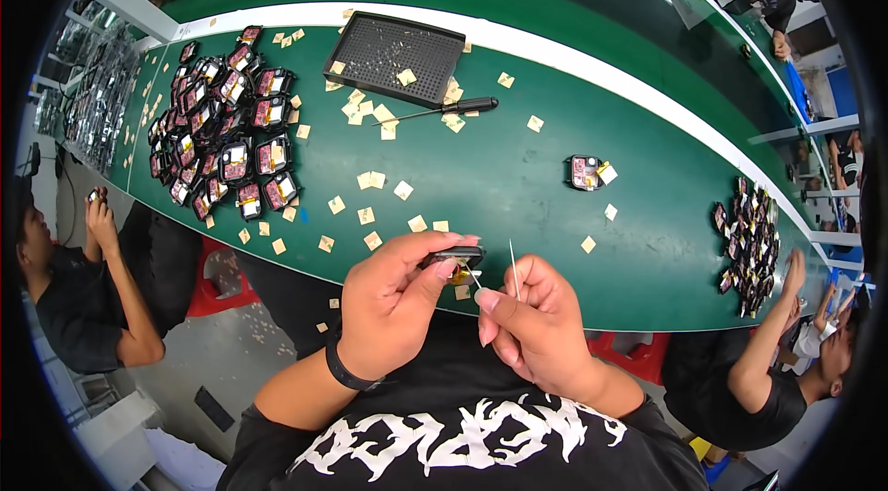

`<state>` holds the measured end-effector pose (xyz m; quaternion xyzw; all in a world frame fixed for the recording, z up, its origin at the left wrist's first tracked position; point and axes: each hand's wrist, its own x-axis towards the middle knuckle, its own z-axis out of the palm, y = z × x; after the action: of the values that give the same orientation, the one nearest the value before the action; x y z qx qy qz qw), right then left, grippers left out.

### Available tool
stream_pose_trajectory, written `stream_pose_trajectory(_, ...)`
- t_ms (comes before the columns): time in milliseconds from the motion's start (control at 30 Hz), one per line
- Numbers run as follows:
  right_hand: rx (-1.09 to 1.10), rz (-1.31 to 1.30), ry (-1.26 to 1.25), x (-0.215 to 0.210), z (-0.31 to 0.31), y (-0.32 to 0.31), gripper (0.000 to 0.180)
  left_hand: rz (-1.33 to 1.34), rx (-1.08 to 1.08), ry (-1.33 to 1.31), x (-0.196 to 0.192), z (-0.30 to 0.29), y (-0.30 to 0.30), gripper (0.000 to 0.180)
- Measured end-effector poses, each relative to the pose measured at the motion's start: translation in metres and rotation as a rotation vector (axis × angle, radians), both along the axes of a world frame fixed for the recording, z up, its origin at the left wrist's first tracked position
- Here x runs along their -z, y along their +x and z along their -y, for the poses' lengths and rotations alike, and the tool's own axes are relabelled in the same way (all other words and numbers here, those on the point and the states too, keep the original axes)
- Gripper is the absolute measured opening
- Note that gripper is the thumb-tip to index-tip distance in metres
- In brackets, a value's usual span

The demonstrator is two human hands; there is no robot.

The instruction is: Assembling small electronic components, specifically attaching adhesive pieces or small parts to a circuit board inside a plastic casing.

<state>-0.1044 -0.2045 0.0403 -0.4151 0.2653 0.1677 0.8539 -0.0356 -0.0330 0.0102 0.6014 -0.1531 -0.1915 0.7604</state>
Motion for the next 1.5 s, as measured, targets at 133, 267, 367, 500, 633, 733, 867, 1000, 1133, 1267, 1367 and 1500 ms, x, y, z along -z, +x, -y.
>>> stream_pose_trajectory(133, 0.116, 0.144, -0.164, 0.013, -0.015, -0.007, 0.027, -0.094, -0.009, -0.027, 0.005, 0.000, 0.000, 0.026)
stream_pose_trajectory(267, 0.070, 0.256, -0.386, 0.017, -0.016, -0.010, 0.025, -0.238, -0.012, -0.143, 0.006, -0.001, -0.001, 0.026)
stream_pose_trajectory(367, 0.034, 0.457, -0.688, 0.035, -0.015, -0.018, 0.023, -0.450, -0.006, -0.179, -0.007, 0.000, 0.004, 0.025)
stream_pose_trajectory(500, 0.242, 0.495, -0.525, 0.038, -0.013, -0.017, 0.027, -0.531, -0.003, -0.239, -0.005, -0.001, 0.003, 0.025)
stream_pose_trajectory(633, -0.115, 0.469, -0.797, 0.018, -0.003, -0.006, 0.034, -0.536, 0.042, -0.237, -0.004, -0.006, 0.002, 0.027)
stream_pose_trajectory(733, 0.061, 0.321, -0.591, 0.019, -0.013, 0.000, 0.023, -0.478, 0.098, -0.230, -0.009, -0.005, 0.002, 0.032)
stream_pose_trajectory(867, 0.037, 0.322, -0.431, 0.010, -0.004, 0.006, 0.011, -0.448, 0.117, -0.237, -0.007, -0.008, -0.001, 0.035)
stream_pose_trajectory(1000, 0.092, 0.319, -0.410, 0.006, -0.009, 0.006, 0.007, -0.449, 0.122, -0.242, -0.007, -0.009, -0.002, 0.032)
stream_pose_trajectory(1133, 0.063, 0.316, -0.486, 0.004, -0.009, 0.003, 0.009, -0.378, 0.118, -0.180, -0.006, -0.008, -0.003, 0.028)
stream_pose_trajectory(1267, 0.037, 0.386, -0.674, 0.016, -0.007, 0.000, 0.010, -0.354, 0.106, -0.186, 0.000, -0.006, -0.004, 0.024)
stream_pose_trajectory(1367, 0.051, 0.447, -0.744, 0.016, -0.009, 0.004, 0.008, -0.330, 0.107, -0.148, 0.002, -0.006, -0.004, 0.023)
stream_pose_trajectory(1500, 0.006, 0.468, -0.835, 0.016, -0.010, 0.006, 0.008, -0.314, 0.090, -0.151, 0.008, -0.004, -0.004, 0.022)
